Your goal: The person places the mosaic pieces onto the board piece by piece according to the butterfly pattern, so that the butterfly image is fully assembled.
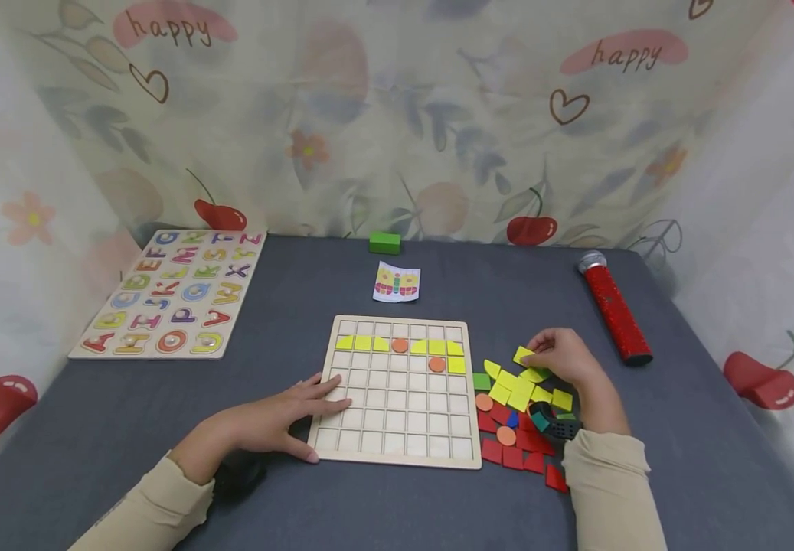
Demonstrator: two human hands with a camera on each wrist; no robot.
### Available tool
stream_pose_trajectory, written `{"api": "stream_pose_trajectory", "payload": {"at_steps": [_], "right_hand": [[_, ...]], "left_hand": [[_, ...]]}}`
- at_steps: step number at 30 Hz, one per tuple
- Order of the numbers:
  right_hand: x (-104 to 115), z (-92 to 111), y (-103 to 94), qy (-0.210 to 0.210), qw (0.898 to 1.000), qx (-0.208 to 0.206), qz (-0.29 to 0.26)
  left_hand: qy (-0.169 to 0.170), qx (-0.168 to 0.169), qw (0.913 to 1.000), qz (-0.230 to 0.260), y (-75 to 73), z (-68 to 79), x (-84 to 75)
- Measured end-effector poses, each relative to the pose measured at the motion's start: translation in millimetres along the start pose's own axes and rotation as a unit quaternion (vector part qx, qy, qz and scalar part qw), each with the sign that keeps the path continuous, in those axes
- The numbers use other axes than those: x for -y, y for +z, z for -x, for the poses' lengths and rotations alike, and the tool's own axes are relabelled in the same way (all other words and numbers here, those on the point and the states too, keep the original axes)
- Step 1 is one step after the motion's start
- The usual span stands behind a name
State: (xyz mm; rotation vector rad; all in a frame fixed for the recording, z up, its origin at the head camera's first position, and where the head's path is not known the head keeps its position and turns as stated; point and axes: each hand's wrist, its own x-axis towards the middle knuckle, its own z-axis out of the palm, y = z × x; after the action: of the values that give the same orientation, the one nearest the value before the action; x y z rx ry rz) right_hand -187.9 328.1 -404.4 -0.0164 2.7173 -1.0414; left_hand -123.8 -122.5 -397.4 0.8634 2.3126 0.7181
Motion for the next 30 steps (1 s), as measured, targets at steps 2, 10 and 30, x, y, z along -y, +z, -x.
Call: {"api": "stream_pose_trajectory", "payload": {"at_steps": [2, 10, 30], "right_hand": [[4, -1, -0.4, 0.002, 1.000, -0.005, -0.006], [39, -9, 7.4, -0.031, 0.998, -0.027, -0.041], [102, -33, 81.8, -0.112, 0.979, 0.135, -0.102]], "left_hand": [[0.000, 0.000, 1.0000, -0.001, 0.5, -0.2, 0.3], [0.003, 0.001, 1.0000, 0.000, 0.8, -0.4, 0.7], [0.008, 0.003, 0.9999, -0.005, 0.9, -1.2, 2.6]]}}
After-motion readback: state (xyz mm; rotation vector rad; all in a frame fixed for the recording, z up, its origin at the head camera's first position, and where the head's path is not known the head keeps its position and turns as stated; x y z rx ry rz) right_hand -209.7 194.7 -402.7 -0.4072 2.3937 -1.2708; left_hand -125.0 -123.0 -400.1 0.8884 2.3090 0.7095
